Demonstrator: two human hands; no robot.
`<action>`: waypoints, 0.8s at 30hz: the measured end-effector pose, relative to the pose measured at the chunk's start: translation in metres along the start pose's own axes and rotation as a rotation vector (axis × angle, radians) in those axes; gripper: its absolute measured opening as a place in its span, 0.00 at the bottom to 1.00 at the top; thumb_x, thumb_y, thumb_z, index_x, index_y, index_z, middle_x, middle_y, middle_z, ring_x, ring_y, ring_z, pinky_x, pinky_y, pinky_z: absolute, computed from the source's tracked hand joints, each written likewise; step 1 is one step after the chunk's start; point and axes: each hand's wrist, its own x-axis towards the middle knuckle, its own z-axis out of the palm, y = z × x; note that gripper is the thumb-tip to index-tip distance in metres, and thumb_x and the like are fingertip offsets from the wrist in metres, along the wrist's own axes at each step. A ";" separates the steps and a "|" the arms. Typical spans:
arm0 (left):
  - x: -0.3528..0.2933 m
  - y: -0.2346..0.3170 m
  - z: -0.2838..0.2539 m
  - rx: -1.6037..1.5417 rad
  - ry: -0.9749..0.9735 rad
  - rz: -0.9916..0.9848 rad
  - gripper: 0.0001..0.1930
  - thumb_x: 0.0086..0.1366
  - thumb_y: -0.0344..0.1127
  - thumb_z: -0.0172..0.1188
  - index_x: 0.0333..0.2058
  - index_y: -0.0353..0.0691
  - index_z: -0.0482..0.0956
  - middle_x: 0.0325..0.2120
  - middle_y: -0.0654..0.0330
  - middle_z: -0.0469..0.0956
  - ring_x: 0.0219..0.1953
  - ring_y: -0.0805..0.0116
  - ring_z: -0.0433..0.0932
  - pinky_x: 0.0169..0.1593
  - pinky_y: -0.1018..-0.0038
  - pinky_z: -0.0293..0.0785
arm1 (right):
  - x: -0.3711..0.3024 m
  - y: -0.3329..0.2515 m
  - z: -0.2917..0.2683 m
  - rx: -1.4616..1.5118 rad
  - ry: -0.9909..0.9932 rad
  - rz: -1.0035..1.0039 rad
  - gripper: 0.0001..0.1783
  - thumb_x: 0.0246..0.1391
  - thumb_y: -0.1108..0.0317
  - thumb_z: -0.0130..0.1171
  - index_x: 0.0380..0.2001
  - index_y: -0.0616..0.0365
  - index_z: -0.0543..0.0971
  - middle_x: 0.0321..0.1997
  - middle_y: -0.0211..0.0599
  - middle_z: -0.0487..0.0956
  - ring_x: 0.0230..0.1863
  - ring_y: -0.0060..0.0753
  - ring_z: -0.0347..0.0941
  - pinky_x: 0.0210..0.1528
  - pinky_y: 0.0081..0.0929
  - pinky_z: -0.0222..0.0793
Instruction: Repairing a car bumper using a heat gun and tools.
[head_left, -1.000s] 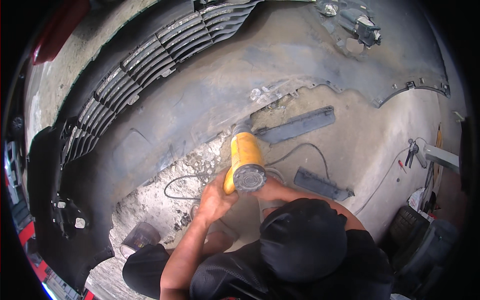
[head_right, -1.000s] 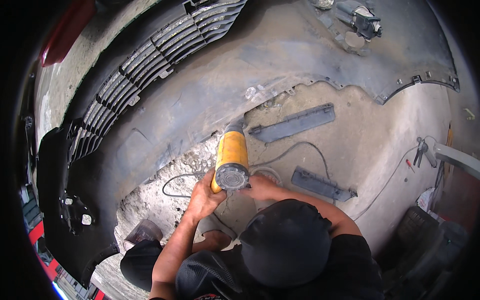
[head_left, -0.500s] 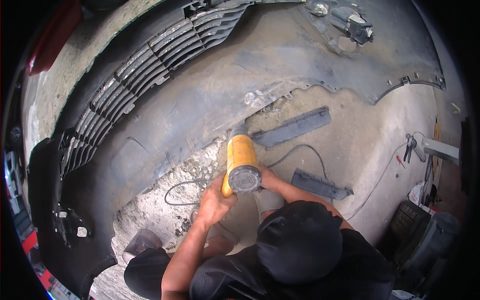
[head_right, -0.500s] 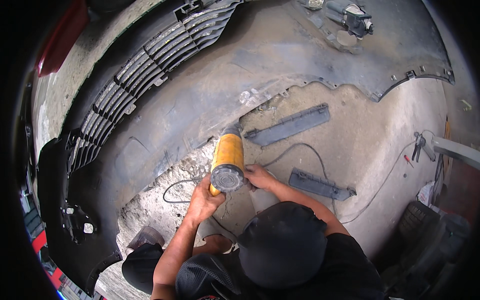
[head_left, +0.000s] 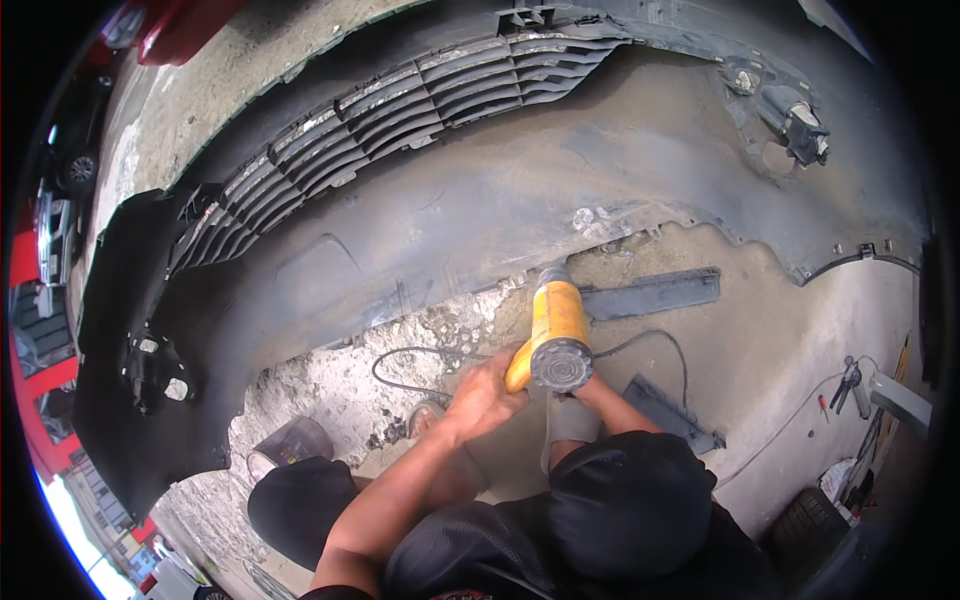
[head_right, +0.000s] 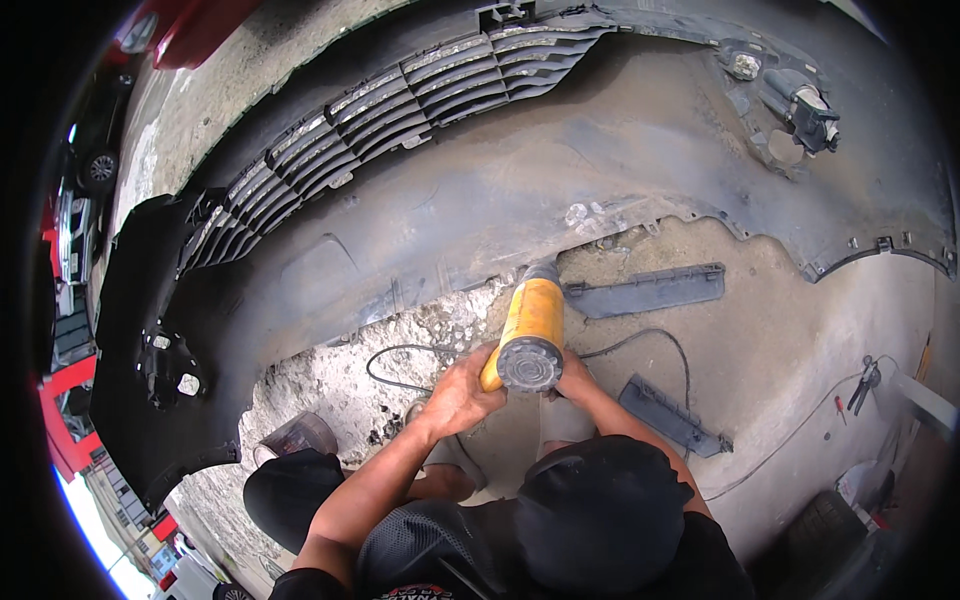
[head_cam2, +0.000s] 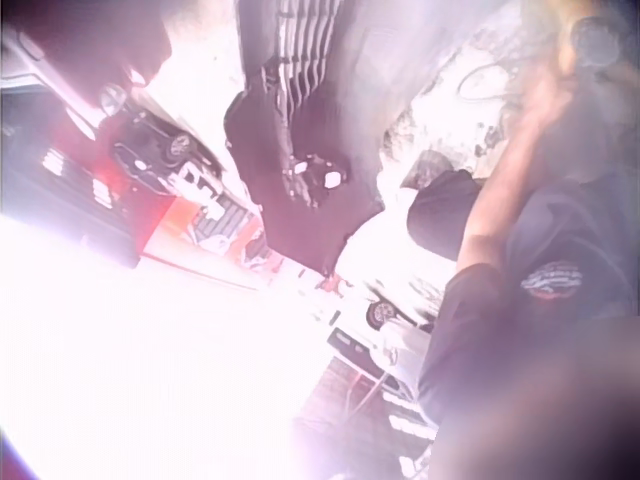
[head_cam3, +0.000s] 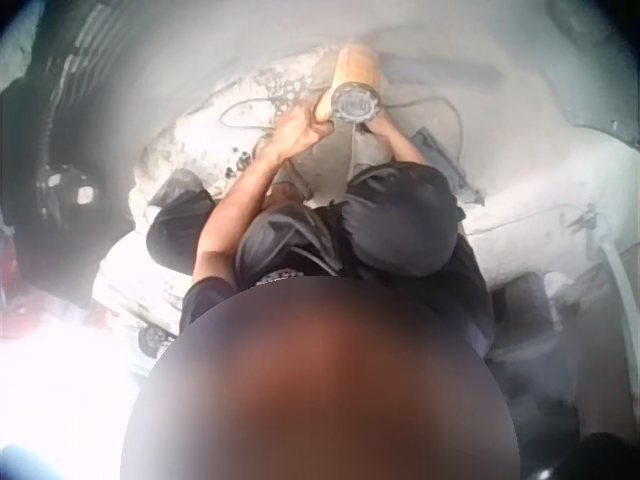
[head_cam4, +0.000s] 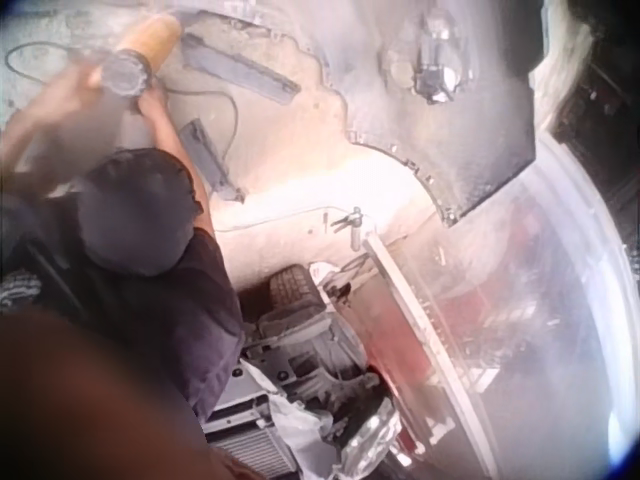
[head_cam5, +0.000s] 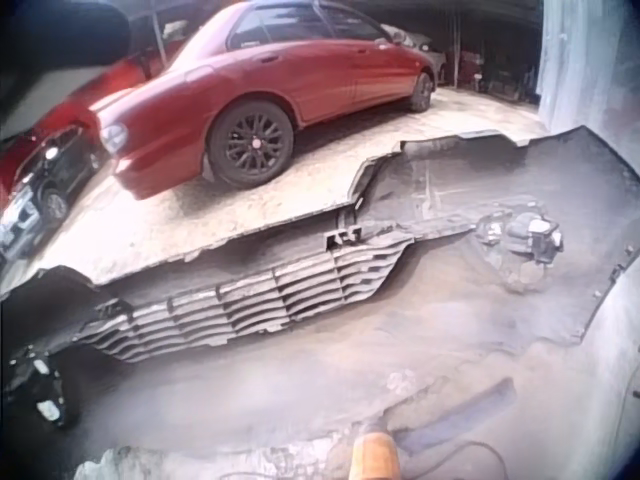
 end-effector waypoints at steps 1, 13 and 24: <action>0.000 0.002 -0.001 -0.002 0.018 -0.013 0.32 0.52 0.34 0.59 0.58 0.39 0.67 0.41 0.43 0.78 0.45 0.46 0.78 0.50 0.61 0.72 | 0.000 0.000 0.000 -0.008 -0.020 0.002 0.12 0.58 0.60 0.57 0.37 0.57 0.78 0.21 0.30 0.76 0.17 0.22 0.71 0.15 0.21 0.65; 0.000 -0.002 0.003 -0.055 -0.009 0.039 0.34 0.50 0.32 0.59 0.60 0.42 0.66 0.42 0.43 0.78 0.46 0.45 0.77 0.50 0.59 0.72 | 0.010 0.028 -0.013 0.236 -0.076 0.052 0.10 0.59 0.59 0.58 0.39 0.50 0.78 0.25 0.28 0.78 0.18 0.23 0.72 0.17 0.22 0.67; 0.001 -0.004 0.006 -0.053 -0.002 0.019 0.35 0.50 0.33 0.60 0.60 0.42 0.65 0.42 0.43 0.78 0.45 0.45 0.77 0.49 0.59 0.72 | 0.005 0.017 -0.010 0.181 -0.067 0.036 0.10 0.58 0.58 0.59 0.39 0.49 0.78 0.25 0.26 0.78 0.18 0.21 0.71 0.17 0.21 0.66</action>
